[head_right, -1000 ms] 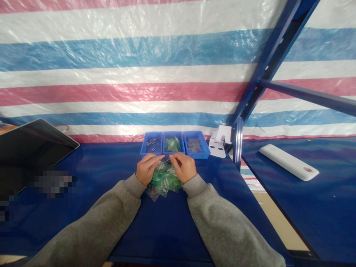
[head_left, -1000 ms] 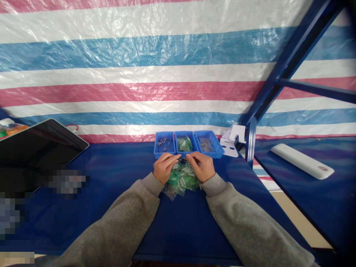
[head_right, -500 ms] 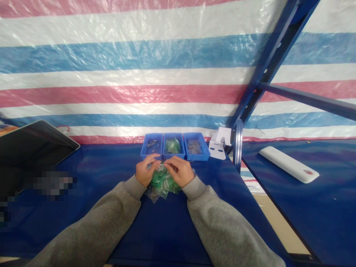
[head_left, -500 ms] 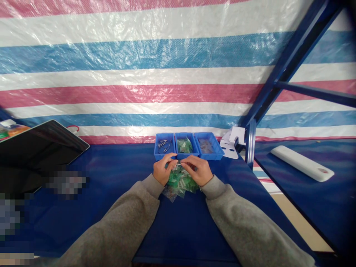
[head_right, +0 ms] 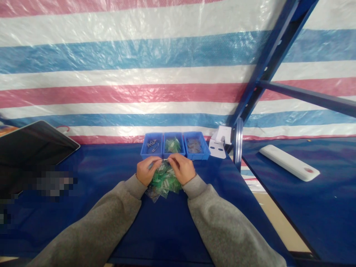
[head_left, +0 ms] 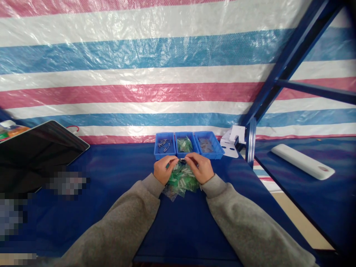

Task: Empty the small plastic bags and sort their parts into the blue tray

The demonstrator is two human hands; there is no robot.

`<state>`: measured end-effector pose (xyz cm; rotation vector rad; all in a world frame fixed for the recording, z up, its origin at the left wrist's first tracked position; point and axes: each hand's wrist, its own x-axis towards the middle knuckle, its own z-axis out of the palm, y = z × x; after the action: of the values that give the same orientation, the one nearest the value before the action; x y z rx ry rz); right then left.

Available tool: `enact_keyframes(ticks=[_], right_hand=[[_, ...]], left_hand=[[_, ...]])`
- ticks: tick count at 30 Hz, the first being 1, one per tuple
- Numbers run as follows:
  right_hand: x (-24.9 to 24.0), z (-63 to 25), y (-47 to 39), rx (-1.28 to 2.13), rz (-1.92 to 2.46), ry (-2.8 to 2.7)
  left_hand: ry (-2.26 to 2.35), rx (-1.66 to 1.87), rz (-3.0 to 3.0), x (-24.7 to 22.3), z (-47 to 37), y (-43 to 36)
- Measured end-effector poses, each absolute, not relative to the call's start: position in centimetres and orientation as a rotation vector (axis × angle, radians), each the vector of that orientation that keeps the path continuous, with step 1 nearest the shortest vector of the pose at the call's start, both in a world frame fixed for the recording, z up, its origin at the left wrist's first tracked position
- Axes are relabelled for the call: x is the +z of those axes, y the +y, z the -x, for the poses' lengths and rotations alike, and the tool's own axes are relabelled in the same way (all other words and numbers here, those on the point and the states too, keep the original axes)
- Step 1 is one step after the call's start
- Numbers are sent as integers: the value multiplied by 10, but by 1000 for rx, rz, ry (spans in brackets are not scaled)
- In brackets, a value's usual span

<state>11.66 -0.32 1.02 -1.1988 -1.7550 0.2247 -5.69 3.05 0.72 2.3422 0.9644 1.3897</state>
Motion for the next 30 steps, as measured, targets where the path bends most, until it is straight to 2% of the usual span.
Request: enact_keyframes(ticks=[17,30], right_hand=[[5,-115,-2,223,1081,-1922],[4,-119,1,86,1185,-1773]], left_hand=[[954,1379,-2208,9,57,28],[913,1346,-2166,10,58,23]])
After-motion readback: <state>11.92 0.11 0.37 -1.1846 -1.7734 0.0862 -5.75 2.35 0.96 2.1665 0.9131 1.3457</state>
